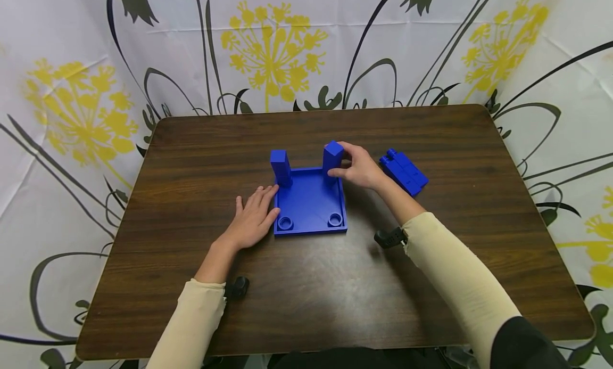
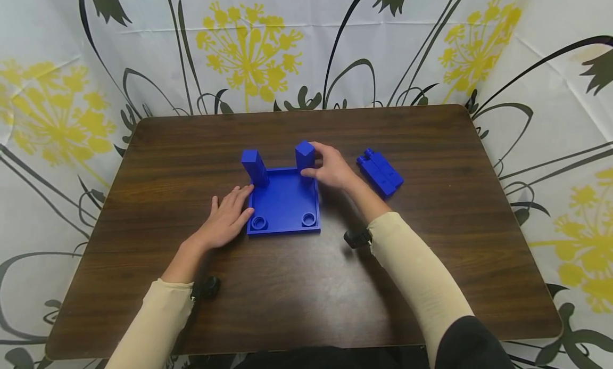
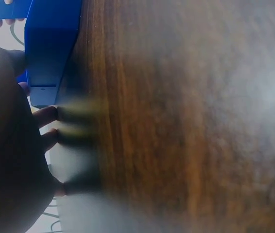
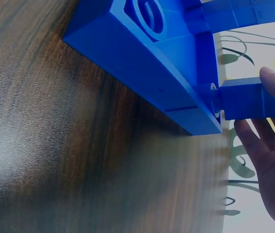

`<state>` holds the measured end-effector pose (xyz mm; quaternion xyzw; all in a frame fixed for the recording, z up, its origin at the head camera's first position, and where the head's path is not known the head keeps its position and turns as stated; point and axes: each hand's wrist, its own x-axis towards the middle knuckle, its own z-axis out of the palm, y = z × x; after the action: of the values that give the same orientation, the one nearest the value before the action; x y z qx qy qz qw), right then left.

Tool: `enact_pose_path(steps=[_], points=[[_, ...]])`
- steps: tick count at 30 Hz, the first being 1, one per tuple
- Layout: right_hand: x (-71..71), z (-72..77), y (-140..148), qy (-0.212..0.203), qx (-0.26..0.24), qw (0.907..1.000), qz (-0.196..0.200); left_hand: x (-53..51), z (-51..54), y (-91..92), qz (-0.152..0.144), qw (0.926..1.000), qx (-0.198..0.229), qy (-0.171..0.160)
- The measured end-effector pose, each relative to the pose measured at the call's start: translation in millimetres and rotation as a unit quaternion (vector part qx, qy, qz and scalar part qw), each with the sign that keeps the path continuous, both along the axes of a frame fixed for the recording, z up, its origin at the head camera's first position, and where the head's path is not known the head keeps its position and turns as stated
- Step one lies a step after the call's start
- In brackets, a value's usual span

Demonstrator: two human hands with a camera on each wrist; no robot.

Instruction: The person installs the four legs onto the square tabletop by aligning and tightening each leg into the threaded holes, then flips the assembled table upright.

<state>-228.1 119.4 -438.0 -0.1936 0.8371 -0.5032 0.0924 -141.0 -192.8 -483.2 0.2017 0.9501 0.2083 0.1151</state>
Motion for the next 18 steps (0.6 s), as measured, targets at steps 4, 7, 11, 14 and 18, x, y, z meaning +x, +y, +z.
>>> enact_pose_path(steps=[4, 7, 11, 14, 18], points=[[1.5, -1.2, -2.4, 0.009, 0.020, 0.9993, -0.032, -1.0, -1.3, 0.2, -0.002, 1.0000, 0.001, 0.002], [2.3, -1.7, -6.0, 0.016, 0.036, 0.9976, -0.057, -1.1, -2.2, -0.1, -0.002, 1.0000, 0.000, 0.003], [2.5, -3.2, -9.2, 0.020, 0.043, 0.9965, -0.068, -1.1, -3.1, -0.1, -0.001, 1.0000, 0.001, 0.003], [2.4, -4.3, -9.4, 0.021, 0.040, 0.9968, -0.066, -1.1, -3.6, -0.1, -0.001, 1.0000, 0.002, 0.002], [2.2, -3.9, -7.6, 0.010, 0.016, 0.9988, -0.045, -0.7, -3.6, 0.1, 0.000, 1.0000, 0.001, 0.002]])
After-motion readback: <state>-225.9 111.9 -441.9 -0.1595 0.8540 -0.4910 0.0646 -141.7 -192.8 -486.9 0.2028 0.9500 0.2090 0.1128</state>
